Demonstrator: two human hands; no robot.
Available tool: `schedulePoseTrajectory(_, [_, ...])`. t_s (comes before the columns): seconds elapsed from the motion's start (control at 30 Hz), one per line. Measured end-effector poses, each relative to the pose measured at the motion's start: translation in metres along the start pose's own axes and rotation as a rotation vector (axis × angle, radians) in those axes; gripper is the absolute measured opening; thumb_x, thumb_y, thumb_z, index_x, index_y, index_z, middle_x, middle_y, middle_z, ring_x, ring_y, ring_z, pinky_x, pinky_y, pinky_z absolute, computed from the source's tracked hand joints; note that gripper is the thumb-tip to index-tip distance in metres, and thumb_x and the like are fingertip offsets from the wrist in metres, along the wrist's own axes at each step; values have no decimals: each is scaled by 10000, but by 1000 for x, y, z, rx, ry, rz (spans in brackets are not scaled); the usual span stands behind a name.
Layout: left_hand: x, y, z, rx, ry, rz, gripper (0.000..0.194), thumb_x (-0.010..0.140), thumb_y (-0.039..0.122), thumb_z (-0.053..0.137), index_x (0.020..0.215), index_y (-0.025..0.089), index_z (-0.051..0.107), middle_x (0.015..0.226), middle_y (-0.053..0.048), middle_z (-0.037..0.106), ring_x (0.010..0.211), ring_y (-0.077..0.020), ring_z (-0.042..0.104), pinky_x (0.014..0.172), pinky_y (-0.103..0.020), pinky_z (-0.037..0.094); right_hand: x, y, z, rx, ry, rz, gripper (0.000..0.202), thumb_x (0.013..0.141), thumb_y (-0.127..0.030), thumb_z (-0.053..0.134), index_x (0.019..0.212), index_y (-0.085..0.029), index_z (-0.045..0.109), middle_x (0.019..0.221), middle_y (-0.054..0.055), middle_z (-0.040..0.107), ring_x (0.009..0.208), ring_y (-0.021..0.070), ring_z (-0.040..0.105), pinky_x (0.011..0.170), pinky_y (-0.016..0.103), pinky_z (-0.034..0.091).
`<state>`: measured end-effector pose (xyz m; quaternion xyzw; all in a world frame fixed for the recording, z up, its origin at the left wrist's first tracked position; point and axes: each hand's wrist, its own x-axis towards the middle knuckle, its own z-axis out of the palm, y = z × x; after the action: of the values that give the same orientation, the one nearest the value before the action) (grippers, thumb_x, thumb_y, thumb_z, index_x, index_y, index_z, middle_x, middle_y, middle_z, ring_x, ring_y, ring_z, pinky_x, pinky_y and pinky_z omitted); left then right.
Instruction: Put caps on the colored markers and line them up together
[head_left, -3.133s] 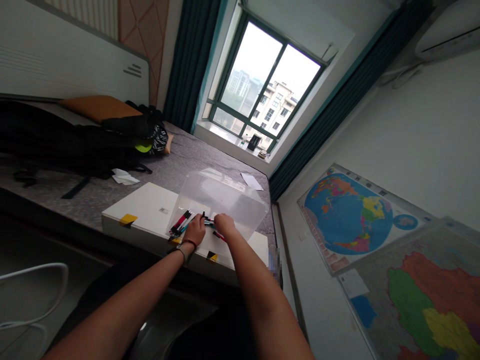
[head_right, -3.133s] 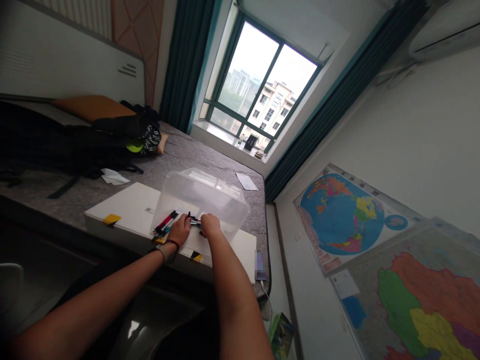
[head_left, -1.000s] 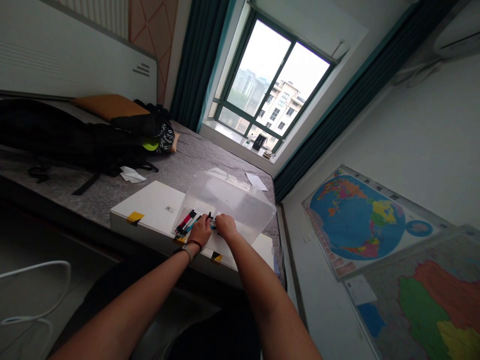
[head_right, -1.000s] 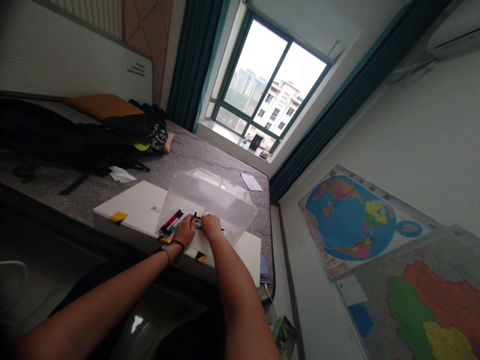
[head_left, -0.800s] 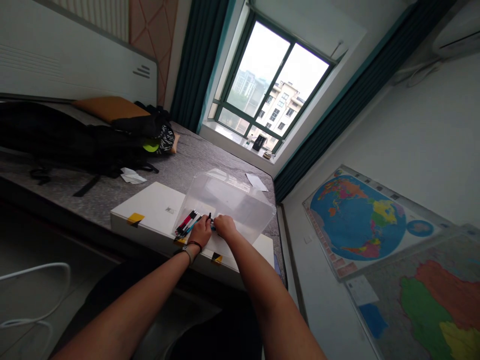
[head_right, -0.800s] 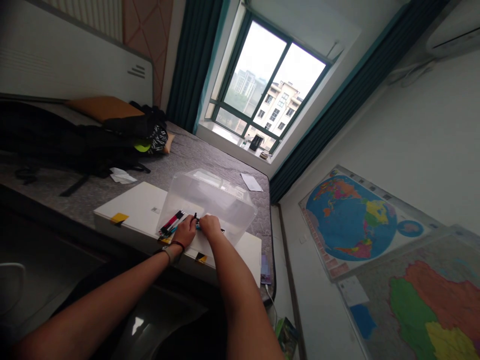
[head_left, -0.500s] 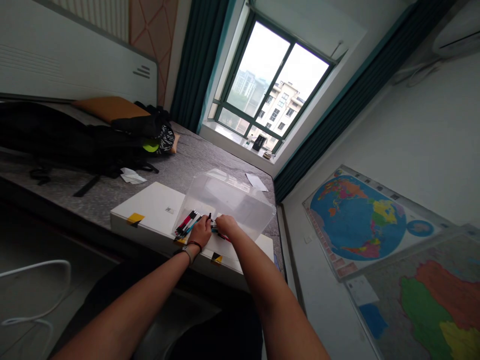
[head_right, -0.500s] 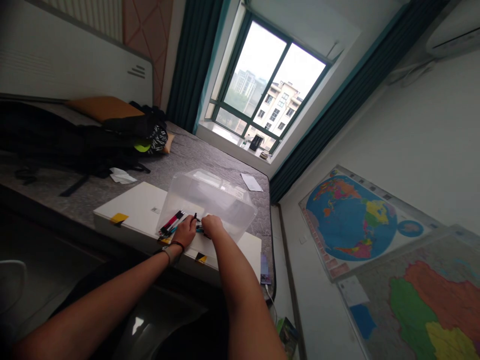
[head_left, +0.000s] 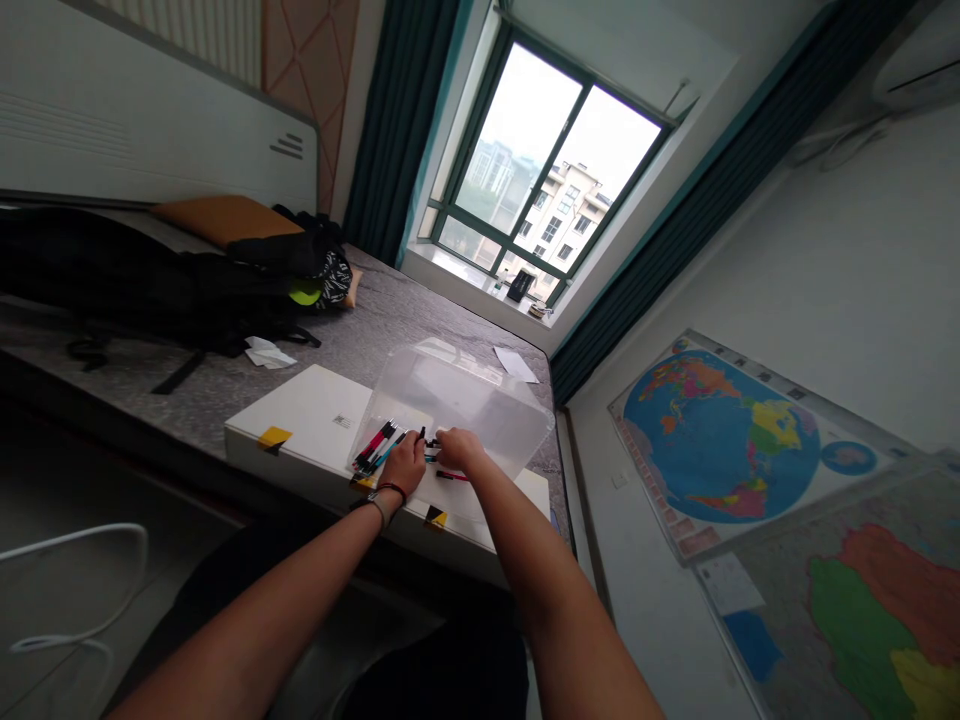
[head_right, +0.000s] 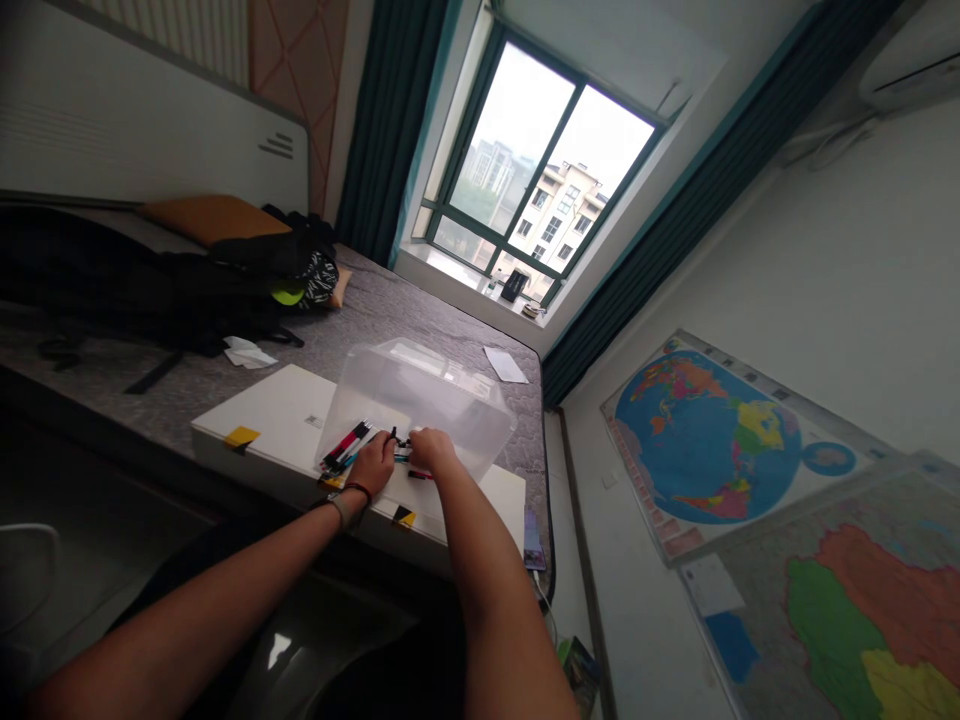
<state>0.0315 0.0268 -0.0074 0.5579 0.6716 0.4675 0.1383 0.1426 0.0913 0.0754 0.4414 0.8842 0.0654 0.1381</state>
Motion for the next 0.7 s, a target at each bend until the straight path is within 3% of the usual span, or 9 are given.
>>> schedulePoseTrajectory(0.33, [0,-1,2,20,11,20,182,942,261,380,979,197,546,847,-81,664,791,-221,635,677,-286,390,0,15,-12,271,109,151,264,748,-287,597,991,-245,691,987,66,704,909,208,637,709,252,446])
schedulePoseTrajectory(0.7, [-1,3,-2,-44,-8,9,160,930,298,406,950,212,540,805,-63,666,771,-210,635,666,-283,406,15,20,-7,769,312,229,159,683,-247,607,806,-192,691,724,-6,670,667,121,578,620,199,417])
